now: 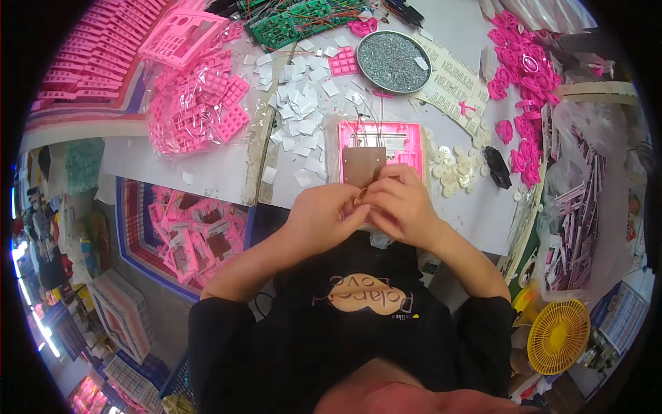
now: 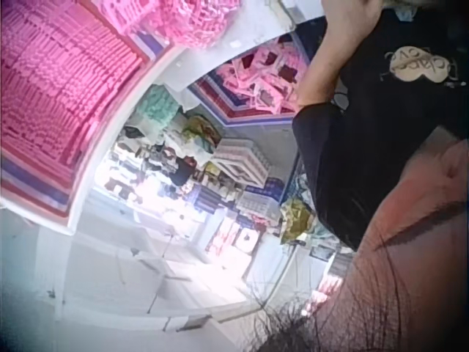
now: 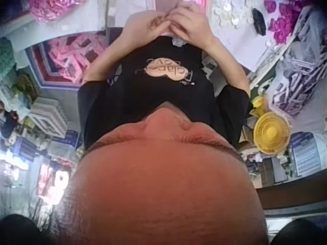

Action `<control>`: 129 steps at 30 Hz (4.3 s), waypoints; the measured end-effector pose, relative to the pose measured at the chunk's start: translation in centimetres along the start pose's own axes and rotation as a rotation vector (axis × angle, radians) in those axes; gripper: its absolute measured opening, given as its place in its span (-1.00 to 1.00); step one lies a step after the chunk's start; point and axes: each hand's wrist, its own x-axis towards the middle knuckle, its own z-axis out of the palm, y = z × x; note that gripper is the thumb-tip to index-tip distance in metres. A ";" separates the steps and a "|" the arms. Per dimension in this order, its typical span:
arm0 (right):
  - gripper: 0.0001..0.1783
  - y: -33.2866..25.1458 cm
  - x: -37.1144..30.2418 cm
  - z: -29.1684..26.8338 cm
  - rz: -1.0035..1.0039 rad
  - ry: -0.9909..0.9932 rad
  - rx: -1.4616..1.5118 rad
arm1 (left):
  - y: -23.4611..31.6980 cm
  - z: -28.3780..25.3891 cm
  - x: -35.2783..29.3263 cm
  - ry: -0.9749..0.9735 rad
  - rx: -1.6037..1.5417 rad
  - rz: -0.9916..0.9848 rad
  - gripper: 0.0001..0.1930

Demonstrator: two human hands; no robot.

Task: Assemble electronic components and plastic casings for a toy cash register using a hot glue gun.

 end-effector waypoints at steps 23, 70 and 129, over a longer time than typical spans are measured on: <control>-0.67 0.4 1.8 0.2 0.271 -0.056 0.201 | -2.2 0.3 0.7 0.096 0.083 0.077 -0.88; -0.71 -0.5 -0.1 1.0 -0.144 0.133 -0.126 | -1.7 -1.3 1.6 -0.179 -0.734 -0.441 -0.87; -0.44 -3.2 -2.1 0.0 0.087 -0.318 -0.445 | -1.2 -1.5 0.6 0.127 -0.769 -0.326 -0.69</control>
